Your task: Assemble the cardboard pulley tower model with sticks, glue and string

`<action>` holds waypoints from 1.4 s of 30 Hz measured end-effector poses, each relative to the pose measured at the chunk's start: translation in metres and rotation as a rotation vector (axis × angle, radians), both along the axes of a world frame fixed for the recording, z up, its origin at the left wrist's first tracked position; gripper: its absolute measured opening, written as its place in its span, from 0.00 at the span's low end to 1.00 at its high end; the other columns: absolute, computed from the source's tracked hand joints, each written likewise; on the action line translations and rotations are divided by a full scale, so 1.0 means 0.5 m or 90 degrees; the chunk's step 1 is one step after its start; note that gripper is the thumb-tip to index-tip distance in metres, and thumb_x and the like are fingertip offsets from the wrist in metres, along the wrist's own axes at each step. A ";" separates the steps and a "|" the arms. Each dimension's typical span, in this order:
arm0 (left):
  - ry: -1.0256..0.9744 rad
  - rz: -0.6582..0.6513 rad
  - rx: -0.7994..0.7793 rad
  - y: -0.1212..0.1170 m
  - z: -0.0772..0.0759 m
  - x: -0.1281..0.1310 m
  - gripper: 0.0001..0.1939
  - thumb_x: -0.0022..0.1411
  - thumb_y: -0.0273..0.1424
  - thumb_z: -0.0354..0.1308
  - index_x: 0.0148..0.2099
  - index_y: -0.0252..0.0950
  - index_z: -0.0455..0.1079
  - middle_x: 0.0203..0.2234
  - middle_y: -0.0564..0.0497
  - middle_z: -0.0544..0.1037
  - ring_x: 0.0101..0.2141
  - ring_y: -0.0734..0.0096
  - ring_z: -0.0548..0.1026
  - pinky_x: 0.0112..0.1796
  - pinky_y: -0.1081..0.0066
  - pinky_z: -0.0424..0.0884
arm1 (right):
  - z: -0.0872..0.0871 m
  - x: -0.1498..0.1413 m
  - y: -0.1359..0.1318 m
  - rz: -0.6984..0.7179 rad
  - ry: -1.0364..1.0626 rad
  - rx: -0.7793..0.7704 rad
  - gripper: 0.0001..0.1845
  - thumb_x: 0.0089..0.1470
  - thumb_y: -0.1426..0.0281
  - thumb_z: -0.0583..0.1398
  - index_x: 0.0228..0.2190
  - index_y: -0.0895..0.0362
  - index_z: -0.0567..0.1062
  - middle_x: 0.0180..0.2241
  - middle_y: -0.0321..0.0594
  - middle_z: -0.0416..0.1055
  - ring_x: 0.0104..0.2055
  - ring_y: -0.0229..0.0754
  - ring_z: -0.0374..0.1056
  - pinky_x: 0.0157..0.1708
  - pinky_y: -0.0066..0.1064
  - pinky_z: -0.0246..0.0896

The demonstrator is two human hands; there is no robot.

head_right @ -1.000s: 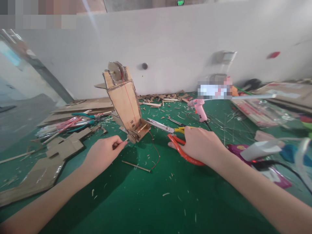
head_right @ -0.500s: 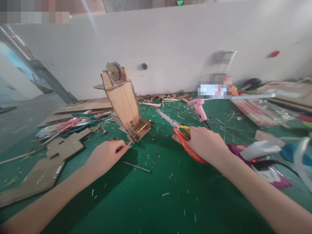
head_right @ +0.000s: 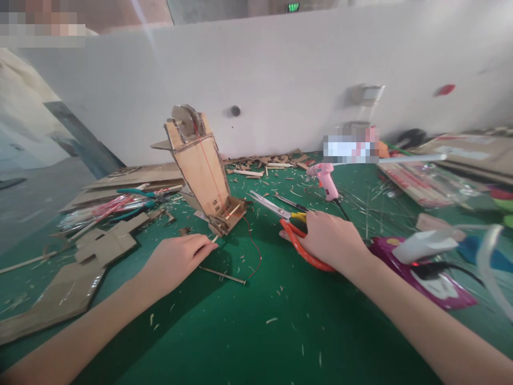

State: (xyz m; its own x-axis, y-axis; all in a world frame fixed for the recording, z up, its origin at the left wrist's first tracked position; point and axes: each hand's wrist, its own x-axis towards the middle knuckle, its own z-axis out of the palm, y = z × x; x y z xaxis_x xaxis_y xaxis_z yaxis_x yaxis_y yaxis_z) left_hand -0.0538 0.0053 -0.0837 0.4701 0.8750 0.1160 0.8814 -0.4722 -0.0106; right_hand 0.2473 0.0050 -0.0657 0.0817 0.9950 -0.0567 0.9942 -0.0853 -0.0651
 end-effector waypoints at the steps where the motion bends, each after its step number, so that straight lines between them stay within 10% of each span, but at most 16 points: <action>1: 0.000 -0.004 0.005 -0.001 0.000 0.000 0.19 0.70 0.40 0.41 0.33 0.38 0.67 0.29 0.54 0.76 0.32 0.66 0.76 0.28 0.71 0.60 | -0.001 0.001 0.001 -0.001 -0.001 0.001 0.32 0.47 0.37 0.46 0.28 0.54 0.65 0.34 0.46 0.73 0.34 0.55 0.70 0.28 0.40 0.57; 42: 0.009 0.037 0.007 -0.007 0.009 0.000 0.18 0.69 0.40 0.42 0.30 0.37 0.63 0.25 0.53 0.75 0.26 0.70 0.74 0.24 0.72 0.53 | -0.005 -0.025 0.003 0.065 0.002 0.026 0.32 0.44 0.38 0.52 0.28 0.55 0.69 0.31 0.48 0.73 0.32 0.54 0.71 0.25 0.37 0.58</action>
State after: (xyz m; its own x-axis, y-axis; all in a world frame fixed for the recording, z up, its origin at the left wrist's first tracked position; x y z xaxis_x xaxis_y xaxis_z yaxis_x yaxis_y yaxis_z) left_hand -0.0536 0.0018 -0.0794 0.4205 0.8994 0.1196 0.9070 -0.4202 -0.0290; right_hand 0.2346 0.0062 -0.0680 -0.0202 0.9997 -0.0155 0.9974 0.0191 -0.0691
